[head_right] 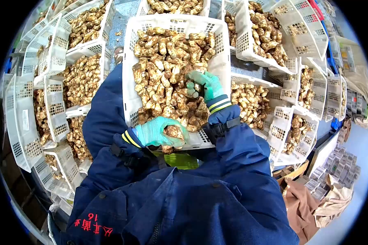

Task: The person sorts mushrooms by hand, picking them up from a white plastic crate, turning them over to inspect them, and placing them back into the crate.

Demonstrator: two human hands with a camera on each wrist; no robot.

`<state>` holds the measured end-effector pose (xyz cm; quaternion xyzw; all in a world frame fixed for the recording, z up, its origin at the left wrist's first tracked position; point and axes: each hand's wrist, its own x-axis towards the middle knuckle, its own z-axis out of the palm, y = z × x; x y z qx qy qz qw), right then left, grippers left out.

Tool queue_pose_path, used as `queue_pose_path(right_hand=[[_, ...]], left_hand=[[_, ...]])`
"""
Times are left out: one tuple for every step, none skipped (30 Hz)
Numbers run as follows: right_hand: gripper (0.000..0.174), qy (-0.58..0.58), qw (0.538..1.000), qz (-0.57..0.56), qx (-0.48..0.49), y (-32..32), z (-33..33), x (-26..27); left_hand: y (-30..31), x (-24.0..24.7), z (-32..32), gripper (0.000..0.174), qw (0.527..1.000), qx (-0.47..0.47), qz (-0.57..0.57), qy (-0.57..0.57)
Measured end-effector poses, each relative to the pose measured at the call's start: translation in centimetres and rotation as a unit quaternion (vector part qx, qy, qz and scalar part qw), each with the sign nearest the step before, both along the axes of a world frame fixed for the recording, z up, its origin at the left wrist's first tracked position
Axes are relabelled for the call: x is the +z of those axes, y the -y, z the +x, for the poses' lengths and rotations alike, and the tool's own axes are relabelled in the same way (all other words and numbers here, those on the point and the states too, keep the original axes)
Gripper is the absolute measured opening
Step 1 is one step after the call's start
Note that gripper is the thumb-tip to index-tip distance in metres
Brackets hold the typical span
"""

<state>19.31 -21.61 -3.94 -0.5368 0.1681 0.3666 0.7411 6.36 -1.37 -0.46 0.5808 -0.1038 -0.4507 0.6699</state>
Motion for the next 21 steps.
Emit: queue_pose_path(right_hand=[[0.025,0.001,1.0,-0.009,-0.001,-0.5,0.3,-0.3],[0.027,0.028,0.999,-0.04,0.016,-0.9,0.5,-0.9],[0.028,0.055,0.995,-0.072,0.033,-1.1,1.0,-1.9],[0.023,0.157,0.958,-0.235,0.045,-0.1,2.2,-7.2],[0.028,0.222,0.938,-0.256,0.076,-1.6,2.1,-4.2],[0.024,0.206,0.941,-0.258,0.077,-1.9,2.7,-6.5],[0.023,0.248,0.909,-0.312,0.126,-3.2,2.8,-5.7],[0.021,0.288,0.869,-0.365,0.17,-4.6,2.9,-4.8],[0.027,0.333,0.8,-0.449,0.217,-6.4,2.6,-1.9],[0.03,0.389,0.786,-0.434,0.208,-6.4,2.9,-5.1],[0.032,0.445,0.768,-0.417,0.197,-7.4,3.1,-5.9],[0.033,0.536,0.626,-0.505,0.257,-7.6,2.8,-6.3],[0.032,0.499,0.649,-0.482,0.312,-7.6,2.3,-6.6],[0.031,0.388,0.731,-0.438,0.351,-7.6,2.2,-4.8],[0.029,0.267,0.796,-0.385,0.383,-7.4,2.4,-2.3],[0.027,0.227,0.79,-0.351,0.448,-6.9,2.7,-1.2],[0.03,0.197,0.782,-0.33,0.491,-6.6,3.0,-0.2],[0.032,0.206,0.809,-0.34,0.432,-6.4,3.2,0.3],[0.034,0.216,0.833,-0.346,0.373,-6.5,3.4,0.5],[0.038,0.265,0.836,-0.358,0.32,-7.0,4.1,0.5],[0.044,0.258,0.859,-0.363,0.252,-7.6,4.6,-0.6]], left_hand=[[-0.1,0.5,0.1,0.037,1.0,0.011,0.012,-0.01],[-0.1,0.0,-0.1,0.04,0.999,0.034,-0.016,0.019],[-0.1,-0.2,-0.1,0.04,0.999,0.031,-0.015,0.001],[-0.2,-0.4,-0.1,0.04,0.999,0.028,-0.013,-0.017],[-0.3,-0.5,-0.1,0.04,0.999,0.026,-0.011,-0.034],[-0.2,-0.8,-0.1,0.041,0.999,0.024,-0.001,-0.026],[-0.2,-1.0,-0.1,0.041,1.0,0.021,0.009,-0.019],[-0.3,-1.0,0.0,0.041,1.0,0.027,0.006,0.003],[-0.3,-1.0,0.1,0.041,0.999,0.032,0.004,0.026],[-0.2,-0.9,-0.1,0.041,0.999,0.035,0.013,0.007],[-0.1,-0.8,0.0,0.041,0.999,0.032,0.013,0.008],[-0.1,-0.8,0.0,0.04,0.999,0.03,0.013,0.009],[-0.3,-0.7,0.1,0.04,0.999,0.028,0.013,0.011],[-0.7,-0.3,0.2,0.039,0.998,0.045,-0.002,0.042],[-0.7,-0.2,0.2,0.039,0.998,0.043,0.004,0.043],[-0.6,-0.2,0.2,0.039,0.998,0.037,0.007,0.043],[-0.4,-0.2,0.2,0.039,0.999,0.029,0.011,0.043],[-0.3,-1.0,0.2,0.037,0.996,0.032,-0.007,0.08],[-0.2,-1.1,0.0,0.037,0.997,0.032,-0.007,0.065],[-0.1,-1.3,-0.2,0.036,0.998,0.034,-0.005,0.05],[-0.1,-0.9,-0.2,0.035,0.999,0.035,-0.002,0.035]])
